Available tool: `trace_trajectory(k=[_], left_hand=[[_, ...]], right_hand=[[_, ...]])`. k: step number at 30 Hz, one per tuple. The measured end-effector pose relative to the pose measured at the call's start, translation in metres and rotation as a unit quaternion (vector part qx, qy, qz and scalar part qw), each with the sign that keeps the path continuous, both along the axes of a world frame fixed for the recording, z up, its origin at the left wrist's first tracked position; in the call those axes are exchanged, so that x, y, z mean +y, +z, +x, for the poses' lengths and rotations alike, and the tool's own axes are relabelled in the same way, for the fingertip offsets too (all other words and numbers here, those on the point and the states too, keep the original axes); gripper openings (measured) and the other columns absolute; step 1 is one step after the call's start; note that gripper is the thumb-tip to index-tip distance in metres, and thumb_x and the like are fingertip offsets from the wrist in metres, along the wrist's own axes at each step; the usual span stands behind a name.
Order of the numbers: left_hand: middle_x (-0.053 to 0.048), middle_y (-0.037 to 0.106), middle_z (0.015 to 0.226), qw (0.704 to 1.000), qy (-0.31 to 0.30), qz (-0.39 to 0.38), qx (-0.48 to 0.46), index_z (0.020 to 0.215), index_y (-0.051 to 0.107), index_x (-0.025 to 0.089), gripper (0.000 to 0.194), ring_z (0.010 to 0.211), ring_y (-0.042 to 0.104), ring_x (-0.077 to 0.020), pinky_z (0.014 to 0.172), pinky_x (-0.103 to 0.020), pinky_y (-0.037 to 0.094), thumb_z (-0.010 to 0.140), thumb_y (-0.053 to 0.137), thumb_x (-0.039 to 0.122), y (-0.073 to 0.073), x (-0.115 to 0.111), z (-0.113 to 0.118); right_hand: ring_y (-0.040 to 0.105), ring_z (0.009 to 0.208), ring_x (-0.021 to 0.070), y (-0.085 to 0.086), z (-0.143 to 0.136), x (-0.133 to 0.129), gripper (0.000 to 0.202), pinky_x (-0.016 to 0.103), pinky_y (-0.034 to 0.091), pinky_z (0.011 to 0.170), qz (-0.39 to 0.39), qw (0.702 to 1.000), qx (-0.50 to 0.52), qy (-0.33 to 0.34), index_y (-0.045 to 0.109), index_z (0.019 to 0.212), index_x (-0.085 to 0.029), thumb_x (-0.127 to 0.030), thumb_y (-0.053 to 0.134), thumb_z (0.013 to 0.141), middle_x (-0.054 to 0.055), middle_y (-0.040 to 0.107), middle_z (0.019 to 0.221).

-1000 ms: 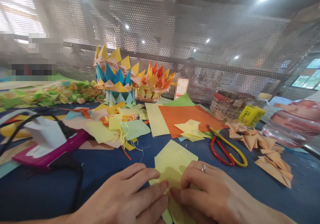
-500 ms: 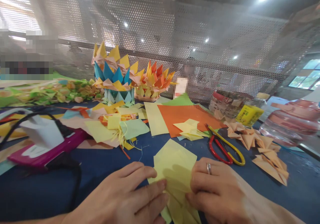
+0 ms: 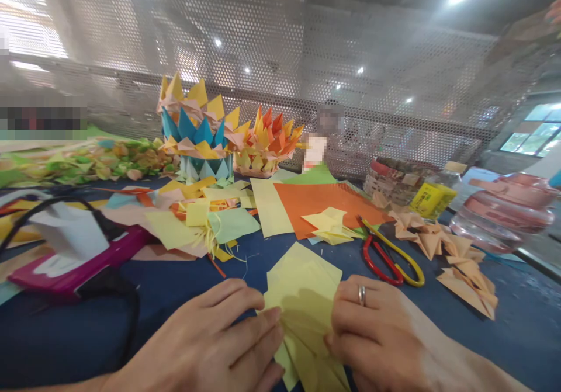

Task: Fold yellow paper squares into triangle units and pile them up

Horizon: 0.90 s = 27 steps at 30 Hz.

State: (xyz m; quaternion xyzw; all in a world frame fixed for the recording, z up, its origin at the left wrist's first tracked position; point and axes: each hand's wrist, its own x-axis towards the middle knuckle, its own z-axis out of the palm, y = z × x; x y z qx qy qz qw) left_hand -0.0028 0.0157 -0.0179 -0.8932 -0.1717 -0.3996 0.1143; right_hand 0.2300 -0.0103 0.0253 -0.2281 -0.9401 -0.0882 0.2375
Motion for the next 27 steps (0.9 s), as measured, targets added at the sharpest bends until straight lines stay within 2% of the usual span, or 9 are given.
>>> trace_trajectory(k=[5, 9, 13, 14, 15, 16, 18, 21, 27], left_hand=[[0.002, 0.073, 0.084, 1.000, 0.001, -0.005, 0.001, 0.091, 0.070, 0.019, 0.033, 0.079, 0.062, -0.0161, 0.077, -0.031, 0.046, 0.101, 0.039, 0.022, 0.007, 0.001, 0.005], [0.002, 0.071, 0.076, 1.000, -0.011, -0.028, 0.000, 0.085, 0.069, 0.018, 0.036, 0.074, 0.061, -0.0154, 0.077, -0.031, 0.046, 0.101, 0.037, 0.020, 0.007, 0.002, 0.006], [0.003, 0.070, 0.074, 0.998, -0.006, -0.056, -0.002, 0.082, 0.068, 0.018, 0.036, 0.072, 0.060, -0.0143, 0.080, -0.030, 0.047, 0.099, 0.037, 0.016, 0.009, -0.001, 0.005], [0.003, 0.069, 0.073, 0.999, -0.010, -0.042, -0.009, 0.080, 0.067, 0.017, 0.036, 0.071, 0.060, -0.0140, 0.080, -0.030, 0.047, 0.099, 0.037, 0.016, 0.011, -0.002, 0.005], [0.002, 0.069, 0.073, 0.999, -0.002, -0.046, -0.012, 0.079, 0.066, 0.017, 0.036, 0.073, 0.060, -0.0144, 0.081, -0.030, 0.047, 0.099, 0.036, 0.016, 0.012, -0.003, 0.005], [0.002, 0.069, 0.072, 0.999, -0.002, -0.040, -0.012, 0.078, 0.066, 0.017, 0.037, 0.073, 0.060, -0.0144, 0.081, -0.030, 0.047, 0.099, 0.036, 0.016, 0.014, -0.004, 0.005], [0.001, 0.067, 0.070, 0.999, 0.003, -0.033, -0.001, 0.078, 0.066, 0.018, 0.037, 0.073, 0.060, -0.0143, 0.081, -0.029, 0.048, 0.098, 0.035, 0.016, 0.017, -0.006, 0.005], [0.001, 0.066, 0.069, 1.000, 0.016, -0.011, 0.014, 0.081, 0.067, 0.020, 0.036, 0.073, 0.061, -0.0146, 0.082, -0.030, 0.048, 0.097, 0.036, 0.014, 0.018, -0.005, 0.004], [-0.002, 0.068, 0.075, 1.000, 0.011, -0.021, -0.003, 0.093, 0.068, 0.015, 0.030, 0.078, 0.063, -0.0165, 0.082, -0.032, 0.049, 0.098, 0.038, 0.015, 0.018, 0.002, 0.005]], right_hand=[[0.043, 0.056, 0.0169, 0.000, 0.001, 0.000, 0.023, 0.030, 0.033, 0.051, 0.004, 1.000, 0.005, -0.008, 0.055, 0.069, -0.020, -0.010, 0.039, 0.082, 0.002, 0.054, 0.058], [0.049, 0.062, 0.0180, 0.000, 0.000, -0.002, 0.020, 0.031, 0.041, 0.059, 0.013, 1.000, 0.023, -0.001, 0.059, 0.082, -0.018, -0.018, 0.040, 0.088, 0.004, 0.059, 0.066], [0.047, 0.054, 0.0149, 0.008, -0.007, -0.009, 0.033, 0.028, 0.037, 0.053, 0.037, 0.999, -0.017, 0.001, 0.047, 0.062, -0.021, -0.010, 0.038, 0.092, 0.000, 0.055, 0.060], [0.047, 0.054, 0.0143, 0.011, -0.009, -0.012, 0.034, 0.027, 0.037, 0.052, 0.008, 0.998, -0.055, -0.005, 0.046, 0.061, -0.021, -0.009, 0.038, 0.091, 0.000, 0.057, 0.061], [0.051, 0.059, 0.0147, 0.014, -0.010, -0.014, 0.031, 0.028, 0.041, 0.058, -0.049, 0.992, -0.097, -0.063, 0.050, 0.065, -0.020, -0.010, 0.039, 0.092, 0.002, 0.060, 0.067], [0.052, 0.062, 0.0146, 0.017, -0.012, -0.017, 0.029, 0.027, 0.042, 0.060, -0.073, 0.990, -0.097, -0.067, 0.053, 0.068, -0.019, -0.015, 0.040, 0.093, 0.002, 0.061, 0.070], [0.053, 0.065, 0.0152, 0.020, -0.013, -0.020, 0.030, 0.028, 0.044, 0.063, -0.086, 0.988, -0.103, -0.083, 0.056, 0.071, -0.018, -0.025, 0.042, 0.097, 0.003, 0.063, 0.074], [0.052, 0.063, 0.0147, 0.017, -0.013, -0.019, 0.031, 0.028, 0.042, 0.062, -0.069, 0.988, -0.115, -0.076, 0.056, 0.069, -0.018, -0.026, 0.045, 0.097, 0.003, 0.062, 0.071], [0.046, 0.055, 0.0131, 0.011, -0.013, -0.016, 0.037, 0.028, 0.037, 0.055, 0.014, 0.990, -0.118, -0.074, 0.056, 0.067, -0.018, -0.007, 0.036, 0.096, 0.001, 0.061, 0.067]])
